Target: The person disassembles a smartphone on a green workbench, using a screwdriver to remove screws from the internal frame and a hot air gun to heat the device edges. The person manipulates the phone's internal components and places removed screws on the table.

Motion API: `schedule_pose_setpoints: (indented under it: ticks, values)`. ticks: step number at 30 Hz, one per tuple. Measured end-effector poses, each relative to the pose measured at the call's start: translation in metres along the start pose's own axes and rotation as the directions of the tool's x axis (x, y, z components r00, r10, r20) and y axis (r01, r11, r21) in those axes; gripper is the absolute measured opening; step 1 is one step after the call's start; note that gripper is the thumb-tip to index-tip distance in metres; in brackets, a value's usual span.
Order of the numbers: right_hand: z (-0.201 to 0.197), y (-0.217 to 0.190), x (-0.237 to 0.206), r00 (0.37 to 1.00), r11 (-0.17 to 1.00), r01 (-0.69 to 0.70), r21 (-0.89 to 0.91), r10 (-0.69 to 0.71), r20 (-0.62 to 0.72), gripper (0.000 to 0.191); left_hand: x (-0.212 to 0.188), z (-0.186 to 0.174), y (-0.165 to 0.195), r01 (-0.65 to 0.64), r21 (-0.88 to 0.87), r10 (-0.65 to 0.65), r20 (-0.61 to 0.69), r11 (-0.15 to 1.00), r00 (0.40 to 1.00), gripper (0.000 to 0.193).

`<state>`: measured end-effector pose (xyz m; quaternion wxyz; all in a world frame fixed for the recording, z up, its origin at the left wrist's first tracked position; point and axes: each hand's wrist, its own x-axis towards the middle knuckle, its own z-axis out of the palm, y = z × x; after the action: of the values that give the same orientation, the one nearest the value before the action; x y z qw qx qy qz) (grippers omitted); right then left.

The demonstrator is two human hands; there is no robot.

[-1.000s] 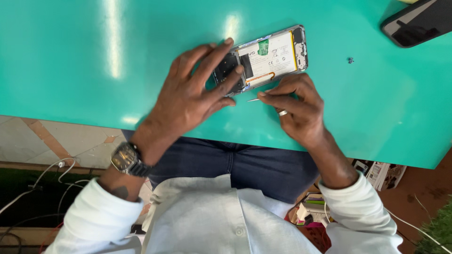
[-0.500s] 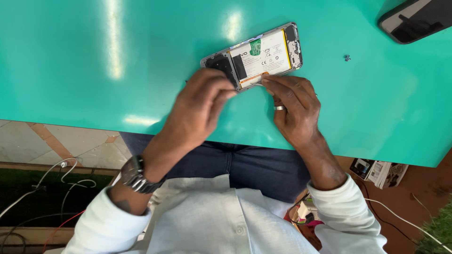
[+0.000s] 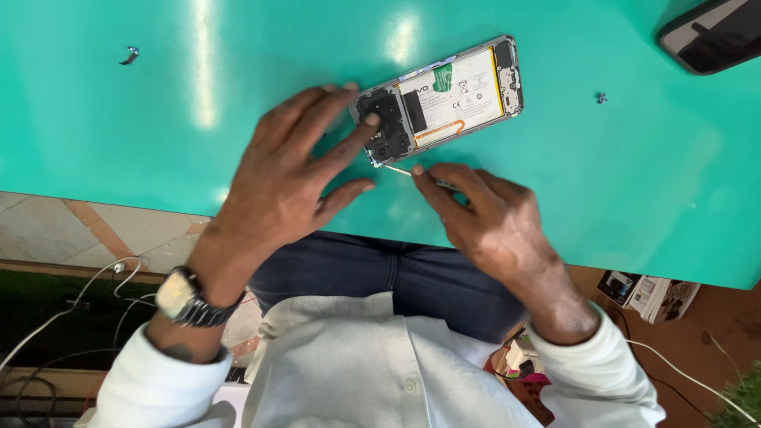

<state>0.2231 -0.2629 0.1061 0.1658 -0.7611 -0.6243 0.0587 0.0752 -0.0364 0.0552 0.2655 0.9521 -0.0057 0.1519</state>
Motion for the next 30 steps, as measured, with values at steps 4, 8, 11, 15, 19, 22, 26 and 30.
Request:
schedule_pose_setpoints:
  ticks: [4, 8, 11, 15, 19, 22, 26, 30]
  values:
    - [-0.009, 0.011, 0.005, 0.994, 0.997, 0.056, -0.056, -0.050, 0.099, 0.049, 0.005, 0.005, -0.003, 0.001, -0.060, 0.000, 0.026, 0.998, 1.000, 0.045]
    - [-0.014, 0.013, 0.011, 0.985, 0.992, 0.115, -0.051, -0.108, 0.137, 0.046, 0.006, 0.005, -0.007, 0.002, -0.079, -0.001, 0.014, 0.997, 1.000, 0.043]
    - [-0.011, 0.011, 0.017, 0.982, 0.992, 0.123, -0.025, -0.118, 0.147, 0.046, 0.006, 0.008, -0.008, 0.018, -0.114, -0.016, 0.013, 0.993, 1.000, 0.039]
    - [0.002, -0.006, 0.009, 0.988, 0.995, 0.072, -0.068, -0.062, 0.138, 0.038, 0.006, 0.010, -0.011, -0.002, -0.124, 0.001, -0.010, 0.992, 1.000, 0.038]
    - [0.030, -0.040, -0.007, 0.993, 0.990, -0.115, -0.087, 0.112, -0.039, 0.038, 0.007, 0.011, -0.013, -0.006, -0.138, 0.003, -0.019, 0.990, 1.000, 0.040]
    - [0.049, -0.058, -0.014, 0.967, 0.969, -0.236, -0.068, 0.227, -0.120, 0.043, 0.007, 0.012, -0.013, -0.005, -0.140, 0.002, -0.021, 0.990, 1.000, 0.040]
    - [0.062, -0.066, -0.013, 0.936, 0.947, -0.319, -0.029, 0.311, -0.165, 0.047, 0.007, 0.014, -0.014, -0.002, -0.146, 0.000, -0.015, 0.989, 1.000, 0.044]
    - [0.070, -0.066, -0.016, 0.918, 0.941, -0.337, 0.024, 0.334, -0.213, 0.048, 0.008, 0.016, -0.016, -0.024, -0.150, 0.019, -0.031, 0.988, 0.999, 0.042]
